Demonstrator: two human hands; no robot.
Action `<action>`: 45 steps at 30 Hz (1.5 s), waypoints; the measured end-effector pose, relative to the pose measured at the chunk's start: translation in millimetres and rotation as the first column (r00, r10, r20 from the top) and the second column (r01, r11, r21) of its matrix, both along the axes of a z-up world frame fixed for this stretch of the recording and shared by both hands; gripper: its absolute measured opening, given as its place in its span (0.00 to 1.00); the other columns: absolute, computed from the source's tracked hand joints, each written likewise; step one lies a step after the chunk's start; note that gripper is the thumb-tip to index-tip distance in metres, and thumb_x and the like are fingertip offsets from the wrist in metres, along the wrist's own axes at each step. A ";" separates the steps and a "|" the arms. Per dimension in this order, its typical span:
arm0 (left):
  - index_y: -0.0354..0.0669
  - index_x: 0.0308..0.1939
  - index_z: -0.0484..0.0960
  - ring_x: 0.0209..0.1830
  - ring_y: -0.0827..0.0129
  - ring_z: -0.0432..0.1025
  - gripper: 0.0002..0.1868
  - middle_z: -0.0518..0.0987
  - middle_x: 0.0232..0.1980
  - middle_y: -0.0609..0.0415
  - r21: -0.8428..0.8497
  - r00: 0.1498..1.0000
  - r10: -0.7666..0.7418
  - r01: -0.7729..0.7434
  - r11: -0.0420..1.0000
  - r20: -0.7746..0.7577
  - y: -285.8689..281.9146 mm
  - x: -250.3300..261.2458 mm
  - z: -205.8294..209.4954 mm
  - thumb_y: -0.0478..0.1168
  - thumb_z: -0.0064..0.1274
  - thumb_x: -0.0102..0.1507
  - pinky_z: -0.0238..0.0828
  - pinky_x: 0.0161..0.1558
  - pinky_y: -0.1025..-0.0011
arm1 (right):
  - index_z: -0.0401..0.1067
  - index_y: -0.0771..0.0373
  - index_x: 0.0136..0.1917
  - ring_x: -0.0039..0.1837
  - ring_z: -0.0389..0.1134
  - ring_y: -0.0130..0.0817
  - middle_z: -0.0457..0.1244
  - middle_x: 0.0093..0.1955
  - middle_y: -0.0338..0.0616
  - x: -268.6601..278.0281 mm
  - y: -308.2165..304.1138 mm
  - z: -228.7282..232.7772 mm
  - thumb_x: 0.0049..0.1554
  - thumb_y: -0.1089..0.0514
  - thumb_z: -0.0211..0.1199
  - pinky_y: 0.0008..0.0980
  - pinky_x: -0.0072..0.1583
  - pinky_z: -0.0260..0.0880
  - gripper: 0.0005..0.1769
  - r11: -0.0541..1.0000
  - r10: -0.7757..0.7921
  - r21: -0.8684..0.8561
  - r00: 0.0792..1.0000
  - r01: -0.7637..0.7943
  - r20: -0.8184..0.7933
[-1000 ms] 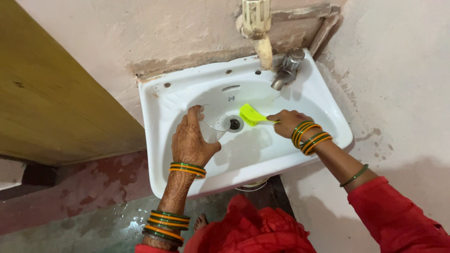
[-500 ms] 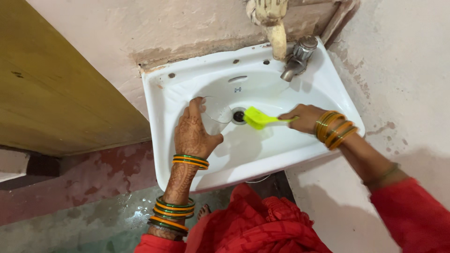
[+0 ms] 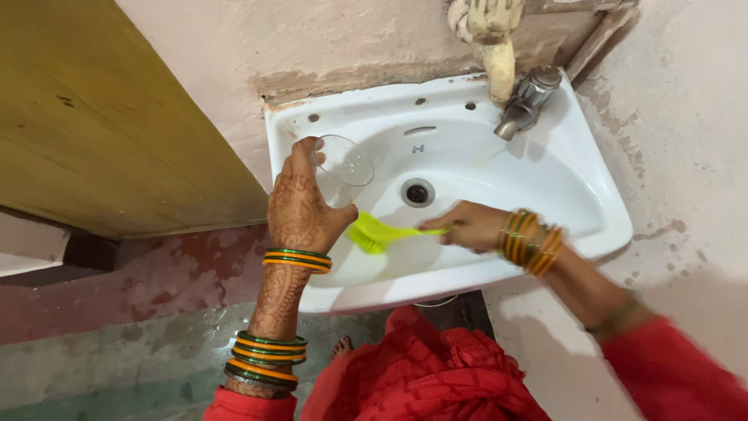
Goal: The person scrubs the surface of a sink and the faucet using a brush, while holding a glass in their other hand.
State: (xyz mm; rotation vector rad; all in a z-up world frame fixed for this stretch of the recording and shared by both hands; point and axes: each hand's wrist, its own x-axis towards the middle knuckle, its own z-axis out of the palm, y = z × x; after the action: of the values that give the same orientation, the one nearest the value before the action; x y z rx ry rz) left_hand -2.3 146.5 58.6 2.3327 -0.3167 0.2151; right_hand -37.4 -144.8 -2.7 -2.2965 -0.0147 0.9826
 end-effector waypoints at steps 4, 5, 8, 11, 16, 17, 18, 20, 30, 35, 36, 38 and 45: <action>0.45 0.66 0.63 0.58 0.47 0.72 0.52 0.77 0.59 0.45 0.019 1.000 -0.017 0.017 1.000 -0.013 1.0 -0.1 0.9 0.38 0.73 0.39 0.70 0.56 0.52 | 0.72 0.38 0.71 0.57 0.73 0.46 0.70 0.60 0.47 24.4 45.6 -7.9 0.54 0.56 0.56 0.43 0.62 0.69 0.31 0.964 0.092 -0.264 0.934 0.003 0.346; 0.45 0.66 0.64 0.58 0.48 0.72 0.52 0.77 0.59 0.45 0.014 1.000 -0.014 0.014 1.000 -0.004 1.5 -2.0 0.3 0.38 0.73 0.40 0.70 0.57 0.53 | 0.70 0.32 0.72 0.62 0.71 0.51 0.69 0.61 0.52 23.8 44.7 -3.5 0.55 0.55 0.53 0.47 0.67 0.68 0.32 0.858 0.032 -0.505 0.971 0.094 0.235; 0.45 0.65 0.64 0.58 0.47 0.72 0.51 0.77 0.59 0.45 0.005 1.000 -0.003 0.003 1.000 0.004 5.5 -8.4 -1.0 0.38 0.72 0.40 0.71 0.56 0.53 | 0.68 0.40 0.73 0.62 0.72 0.48 0.72 0.58 0.50 13.1 22.3 10.2 0.55 0.53 0.55 0.47 0.67 0.68 0.31 0.805 -0.079 -0.540 0.947 0.245 0.312; 0.44 0.65 0.64 0.57 0.46 0.72 0.51 0.77 0.59 0.45 0.013 1.000 0.028 -0.028 1.000 0.000 10.7 -10.3 0.5 0.38 0.72 0.40 0.70 0.56 0.53 | 0.68 0.37 0.74 0.59 0.73 0.51 0.70 0.60 0.53 -0.1 16.9 16.2 0.56 0.56 0.51 0.48 0.66 0.69 0.33 0.845 -0.053 -0.504 0.965 0.180 0.257; 0.45 0.66 0.64 0.57 0.46 0.72 0.51 0.77 0.60 0.45 0.009 1.000 0.014 -0.014 1.000 -0.001 13.1 -16.9 2.0 0.38 0.71 0.41 0.70 0.57 0.52 | 0.67 0.35 0.73 0.57 0.74 0.48 0.71 0.58 0.50 -30.8 56.9 31.2 0.55 0.52 0.54 0.41 0.65 0.71 0.32 0.948 0.066 -0.319 0.982 -0.006 0.177; 0.45 0.67 0.64 0.58 0.46 0.71 0.51 0.76 0.60 0.45 0.006 1.000 0.005 -0.005 1.000 0.001 13.9 -18.5 2.3 0.38 0.71 0.41 0.70 0.57 0.52 | 0.67 0.35 0.73 0.57 0.74 0.48 0.70 0.58 0.51 -36.4 61.3 34.5 0.55 0.51 0.55 0.41 0.64 0.71 0.31 0.960 0.140 -0.265 0.977 -0.094 0.160; 0.45 0.67 0.63 0.58 0.45 0.71 0.52 0.76 0.60 0.45 0.003 1.000 -0.004 0.004 1.000 0.004 14.5 -19.8 2.5 0.38 0.71 0.41 0.70 0.57 0.52 | 0.67 0.35 0.73 0.57 0.74 0.48 0.70 0.58 0.51 -38.3 62.5 36.4 0.55 0.51 0.55 0.41 0.64 0.71 0.31 0.960 0.140 -0.266 0.977 -0.094 0.160; 0.45 0.67 0.63 0.58 0.46 0.71 0.52 0.76 0.60 0.45 0.009 1.000 -0.002 0.002 1.000 -0.011 14.2 -20.7 3.4 0.38 0.71 0.41 0.70 0.57 0.52 | 0.66 0.34 0.73 0.56 0.74 0.48 0.71 0.57 0.49 -38.9 59.7 33.0 0.55 0.53 0.53 0.42 0.64 0.69 0.33 0.945 0.123 -0.322 0.972 -0.054 0.199; 0.46 0.66 0.63 0.56 0.47 0.72 0.52 0.76 0.60 0.46 0.036 0.997 -0.051 0.054 0.998 -0.059 3.3 -26.9 -4.1 0.38 0.71 0.40 0.70 0.56 0.53 | 0.66 0.38 0.74 0.50 0.74 0.50 0.72 0.51 0.54 -33.9 -20.4 23.1 0.53 0.59 0.52 0.47 0.61 0.72 0.36 0.811 0.030 -0.578 0.980 0.092 0.197; 0.46 0.65 0.64 0.54 0.46 0.72 0.50 0.77 0.58 0.47 0.060 0.997 -0.080 0.080 0.995 -0.004 -6.9 -27.2 -13.3 0.37 0.70 0.39 0.69 0.54 0.52 | 0.66 0.38 0.73 0.50 0.75 0.48 0.72 0.53 0.55 -49.6 43.7 32.9 0.57 0.53 0.54 0.42 0.60 0.72 0.31 0.974 0.123 -0.212 0.977 -0.085 0.174; 0.46 0.65 0.64 0.53 0.46 0.72 0.50 0.77 0.57 0.47 0.075 0.996 -0.088 0.087 0.993 0.009 -7.3 -25.8 -14.4 0.36 0.70 0.39 0.69 0.53 0.52 | 0.66 0.38 0.73 0.50 0.75 0.48 0.72 0.53 0.55 -48.9 50.8 38.7 0.57 0.53 0.54 0.42 0.60 0.72 0.31 0.975 0.119 -0.208 0.977 -0.081 0.176; 0.47 0.65 0.65 0.54 0.46 0.72 0.50 0.77 0.57 0.47 0.086 0.995 -0.095 0.095 0.992 0.001 -7.8 -24.8 -17.0 0.36 0.69 0.39 0.69 0.53 0.52 | 0.65 0.35 0.74 0.48 0.76 0.48 0.71 0.51 0.56 -51.8 53.1 43.4 0.58 0.54 0.52 0.41 0.60 0.73 0.32 0.965 0.065 -0.258 0.993 -0.038 0.095; 0.46 0.65 0.66 0.53 0.45 0.71 0.50 0.76 0.57 0.45 0.086 0.994 -0.111 0.110 0.990 0.006 -14.4 -19.9 -24.1 0.35 0.68 0.38 0.70 0.53 0.52 | 0.62 0.28 0.77 0.58 0.75 0.47 0.71 0.61 0.47 -59.0 -58.5 51.3 0.54 0.61 0.49 0.44 0.66 0.72 0.41 0.739 -0.004 -0.672 0.998 0.047 0.065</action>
State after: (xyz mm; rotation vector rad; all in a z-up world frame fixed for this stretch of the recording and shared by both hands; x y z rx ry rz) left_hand -22.2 132.1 34.5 2.3901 -0.4678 0.1626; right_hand -96.4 -203.3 48.5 -2.9760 0.4190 1.0135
